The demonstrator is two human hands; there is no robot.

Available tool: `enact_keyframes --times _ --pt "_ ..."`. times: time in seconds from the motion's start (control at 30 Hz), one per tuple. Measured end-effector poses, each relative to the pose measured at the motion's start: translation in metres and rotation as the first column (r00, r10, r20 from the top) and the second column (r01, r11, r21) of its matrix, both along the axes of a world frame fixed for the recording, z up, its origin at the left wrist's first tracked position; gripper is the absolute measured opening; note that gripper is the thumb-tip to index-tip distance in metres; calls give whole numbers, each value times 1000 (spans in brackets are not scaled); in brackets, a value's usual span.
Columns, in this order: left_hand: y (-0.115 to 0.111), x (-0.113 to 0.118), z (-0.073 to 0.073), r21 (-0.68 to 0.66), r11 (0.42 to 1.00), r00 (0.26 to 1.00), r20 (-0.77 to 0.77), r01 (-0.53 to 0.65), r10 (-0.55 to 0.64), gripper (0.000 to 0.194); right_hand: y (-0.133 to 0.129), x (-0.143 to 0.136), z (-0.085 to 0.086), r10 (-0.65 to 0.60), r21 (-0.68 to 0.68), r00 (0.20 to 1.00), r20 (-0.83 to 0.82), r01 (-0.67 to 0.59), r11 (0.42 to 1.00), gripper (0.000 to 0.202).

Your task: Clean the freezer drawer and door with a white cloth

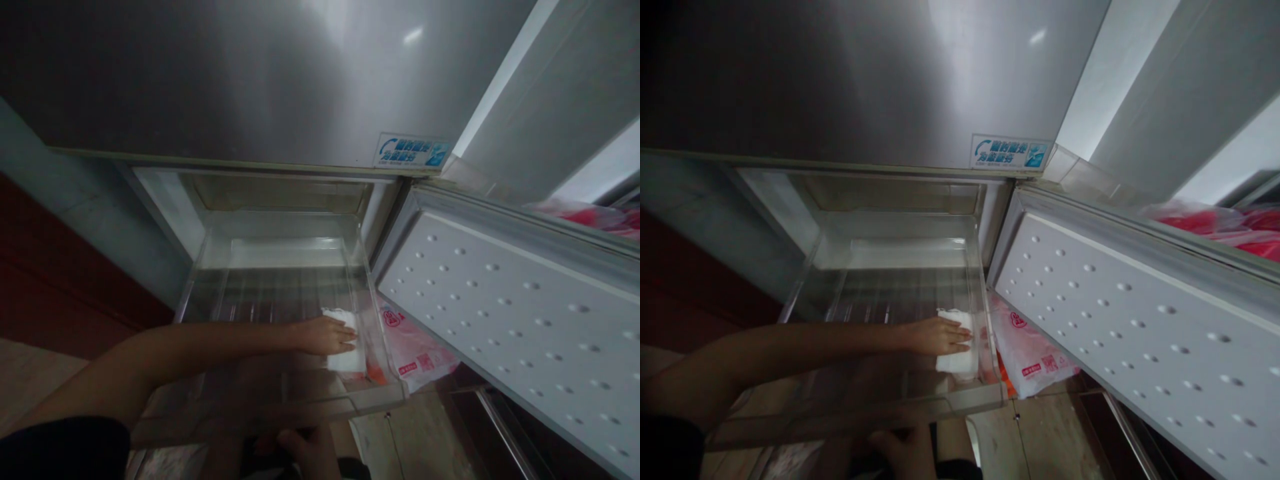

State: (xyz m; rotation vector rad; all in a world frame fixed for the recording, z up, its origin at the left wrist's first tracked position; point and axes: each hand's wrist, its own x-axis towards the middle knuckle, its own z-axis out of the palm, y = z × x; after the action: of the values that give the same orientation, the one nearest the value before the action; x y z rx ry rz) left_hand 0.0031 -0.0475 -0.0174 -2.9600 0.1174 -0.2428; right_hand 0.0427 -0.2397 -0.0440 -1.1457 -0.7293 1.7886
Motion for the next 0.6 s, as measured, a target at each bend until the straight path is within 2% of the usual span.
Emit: enact_keyframes --times 0.13,0.27,0.37,0.47,0.6 --pt "4 -11 0 8 1000 1000 5 25 -25 27 0 1 2 8 -19 1000 28 -8 1000 37" --pt "4 -33 5 21 1000 1000 9 18 -18 26 0 -1 -4 15 49 1000 9 -16 999 41" --pt "1 -50 8 29 1000 1000 8 -8 7 26 1 -4 -8 -24 53 1000 8 23 998 45" --pt "-4 -58 11 40 998 999 8 -49 49 25 1 -3 -1 -9 29 999 44 7 1000 45" --pt "-14 -56 14 46 994 995 12 -101 101 23 2 1 16 56 39 996 71 -59 997 44"
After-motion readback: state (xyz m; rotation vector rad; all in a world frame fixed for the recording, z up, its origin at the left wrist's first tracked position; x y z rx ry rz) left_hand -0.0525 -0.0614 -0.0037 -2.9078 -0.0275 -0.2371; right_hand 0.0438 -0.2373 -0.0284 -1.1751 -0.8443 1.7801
